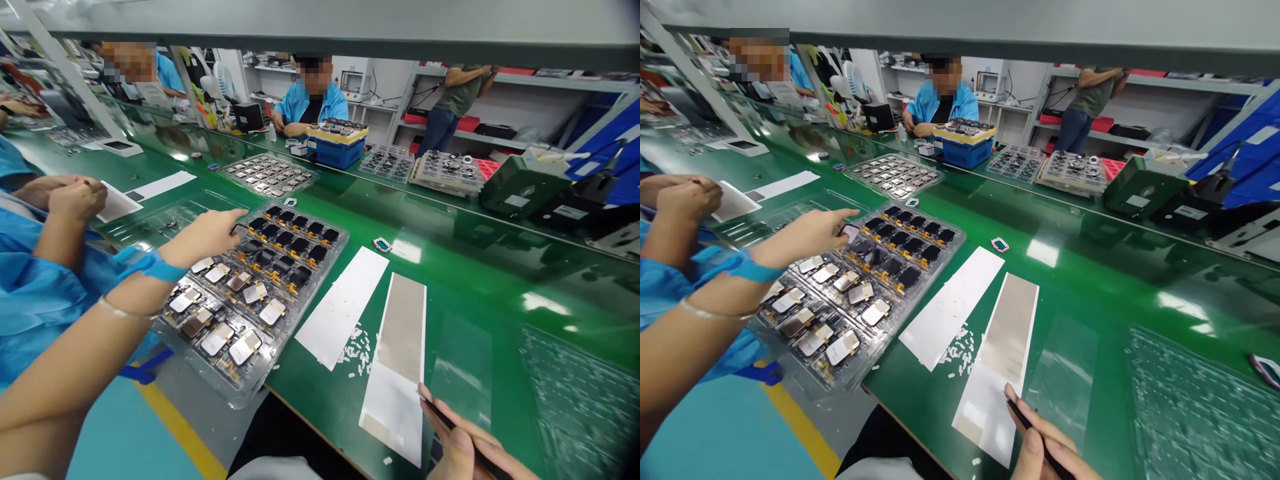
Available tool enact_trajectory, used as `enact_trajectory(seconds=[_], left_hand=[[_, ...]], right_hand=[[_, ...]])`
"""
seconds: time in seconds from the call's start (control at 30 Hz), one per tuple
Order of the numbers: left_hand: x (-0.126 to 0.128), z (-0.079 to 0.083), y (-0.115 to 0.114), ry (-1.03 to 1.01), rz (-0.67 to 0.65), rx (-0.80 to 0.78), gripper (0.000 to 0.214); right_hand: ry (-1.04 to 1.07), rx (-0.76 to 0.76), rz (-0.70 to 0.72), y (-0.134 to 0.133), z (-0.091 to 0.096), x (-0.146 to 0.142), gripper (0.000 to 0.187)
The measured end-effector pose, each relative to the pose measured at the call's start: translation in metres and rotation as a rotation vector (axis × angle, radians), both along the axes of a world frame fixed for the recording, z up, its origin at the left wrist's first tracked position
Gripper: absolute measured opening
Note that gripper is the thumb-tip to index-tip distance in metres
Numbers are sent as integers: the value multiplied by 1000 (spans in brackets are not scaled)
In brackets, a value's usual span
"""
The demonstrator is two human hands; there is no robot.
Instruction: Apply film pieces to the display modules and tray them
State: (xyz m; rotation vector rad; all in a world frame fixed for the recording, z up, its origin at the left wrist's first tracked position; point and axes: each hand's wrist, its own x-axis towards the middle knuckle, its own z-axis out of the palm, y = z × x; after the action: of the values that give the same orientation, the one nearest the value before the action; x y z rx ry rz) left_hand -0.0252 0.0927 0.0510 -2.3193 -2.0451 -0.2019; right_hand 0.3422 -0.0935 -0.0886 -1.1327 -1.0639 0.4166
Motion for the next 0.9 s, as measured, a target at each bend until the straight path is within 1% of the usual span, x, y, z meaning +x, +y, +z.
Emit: enact_trajectory(seconds=[0.07, 0.1, 0.13, 0.2, 0.23, 0.27, 0.33, 0.4, 0.47, 0.53, 0.6, 0.67, 0.73, 0.77, 0.83, 0.9], left_hand=[[16, 3, -22, -63, -56, -4, 45], [26, 2, -37, -100, -101, 2, 41], [37, -1, -54, -142, -152, 20, 34], [64, -10, -88, -235, -308, 139, 27], [78, -16, -104, -272, -331, 163, 23], [93, -21, -118, -338, -320, 182, 19], [122, -32, -137, -522, -340, 51, 16], [148, -44, -143, -727, -371, -136, 13], [169, -58, -140, -928, -374, -292, 9], [184, -73, -135, -1126, -358, -424, 7], [192, -86, -130, -1280, -356, -546, 10], [197, -96, -128, -1364, -375, -615, 18], [198, -101, -127, -1402, -410, -666, 21], [198, -101, -127, -1419, -424, -696, 19], [198, -101, -127, -1457, -434, -767, 14], [198, -99, -127, -1464, -422, -802, 12]], right_hand=[[62, 69, -108, 2, 8, -11, 17], [80, 81, -130, 3, 12, -15, 15], [82, 71, -106, 4, 17, -16, 14], [42, 8, 28, 5, 27, -14, 16], [-6, -35, 113, 5, 34, -11, 19], [-76, -77, 190, 6, 40, -8, 22], [-258, -134, 276, 7, 52, -2, 24], [-425, -143, 287, 9, 60, 0, 19], [-523, -124, 259, 13, 61, -1, 19], [-561, -108, 227, 18, 57, -3, 22], [-554, -142, 227, 21, 52, -5, 23], [-518, -206, 232, 22, 46, -6, 22], [-483, -247, 222, 20, 43, -6, 21], [-469, -250, 209, 19, 42, -7, 20], [-444, -211, 191, 18, 40, -7, 20], [-431, -143, 202, 18, 40, -8, 21]])
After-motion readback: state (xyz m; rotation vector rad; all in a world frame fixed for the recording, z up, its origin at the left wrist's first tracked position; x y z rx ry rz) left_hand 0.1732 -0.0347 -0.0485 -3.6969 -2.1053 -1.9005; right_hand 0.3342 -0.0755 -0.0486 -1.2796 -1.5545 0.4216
